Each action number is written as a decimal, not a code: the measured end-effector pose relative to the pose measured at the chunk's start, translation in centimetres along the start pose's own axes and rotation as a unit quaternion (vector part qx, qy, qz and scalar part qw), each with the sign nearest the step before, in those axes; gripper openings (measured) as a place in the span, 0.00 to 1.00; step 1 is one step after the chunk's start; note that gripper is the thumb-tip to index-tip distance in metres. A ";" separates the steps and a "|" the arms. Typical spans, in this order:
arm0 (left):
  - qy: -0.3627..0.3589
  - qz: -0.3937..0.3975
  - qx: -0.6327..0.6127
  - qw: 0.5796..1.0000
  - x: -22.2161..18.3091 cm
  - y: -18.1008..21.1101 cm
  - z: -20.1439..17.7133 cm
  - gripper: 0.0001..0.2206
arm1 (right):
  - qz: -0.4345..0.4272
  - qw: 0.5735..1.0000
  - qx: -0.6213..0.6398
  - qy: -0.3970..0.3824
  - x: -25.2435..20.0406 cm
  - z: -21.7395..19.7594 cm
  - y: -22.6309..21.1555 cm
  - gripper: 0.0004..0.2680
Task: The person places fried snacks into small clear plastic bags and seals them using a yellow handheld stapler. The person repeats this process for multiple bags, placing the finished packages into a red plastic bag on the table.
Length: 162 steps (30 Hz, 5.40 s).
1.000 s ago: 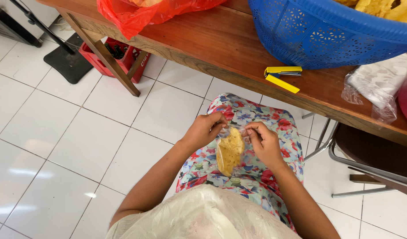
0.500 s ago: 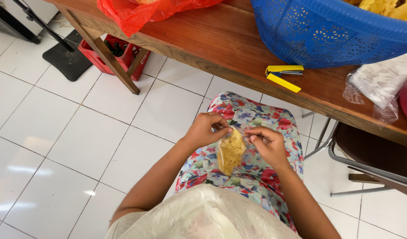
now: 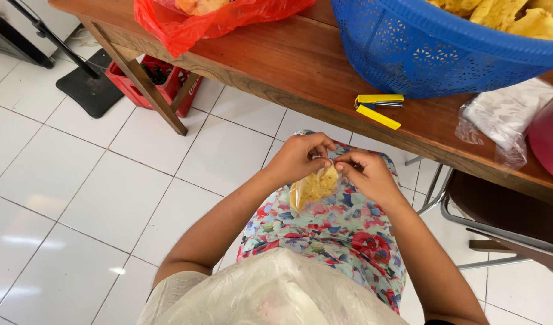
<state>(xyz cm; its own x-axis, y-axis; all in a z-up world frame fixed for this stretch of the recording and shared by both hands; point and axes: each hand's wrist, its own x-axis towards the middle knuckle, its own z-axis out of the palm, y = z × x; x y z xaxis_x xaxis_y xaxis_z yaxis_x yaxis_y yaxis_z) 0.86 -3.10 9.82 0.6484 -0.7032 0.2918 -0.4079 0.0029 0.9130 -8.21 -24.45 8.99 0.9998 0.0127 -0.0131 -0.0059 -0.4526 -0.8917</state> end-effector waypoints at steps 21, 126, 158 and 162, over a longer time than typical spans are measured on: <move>-0.035 0.066 0.195 0.978 -2.7 -4.6 1.6 0.03 | -0.149 0.980 -0.128 -0.014 -0.9 3.0 1.9 0.04; 0.254 0.151 0.082 0.952 -6.2 3.9 2.7 0.05 | -0.180 0.911 0.271 0.254 1.7 2.1 -7.4 0.18; 0.249 0.050 -0.104 0.962 -7.1 2.6 6.4 0.10 | -0.131 0.931 0.202 0.275 1.8 5.0 -3.8 0.13; 0.215 0.000 -0.042 0.976 -6.8 2.0 6.0 0.13 | -0.138 0.931 0.201 0.272 1.9 5.6 -3.2 0.13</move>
<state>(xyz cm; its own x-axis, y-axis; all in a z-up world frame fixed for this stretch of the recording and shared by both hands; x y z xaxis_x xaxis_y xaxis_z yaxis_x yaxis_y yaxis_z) -8.26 -2.58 7.91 0.8657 -0.3391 0.3681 -0.3656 0.0737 0.9278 -6.42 -17.97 9.30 0.8248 -0.4239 0.3741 0.3552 -0.1262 -0.9262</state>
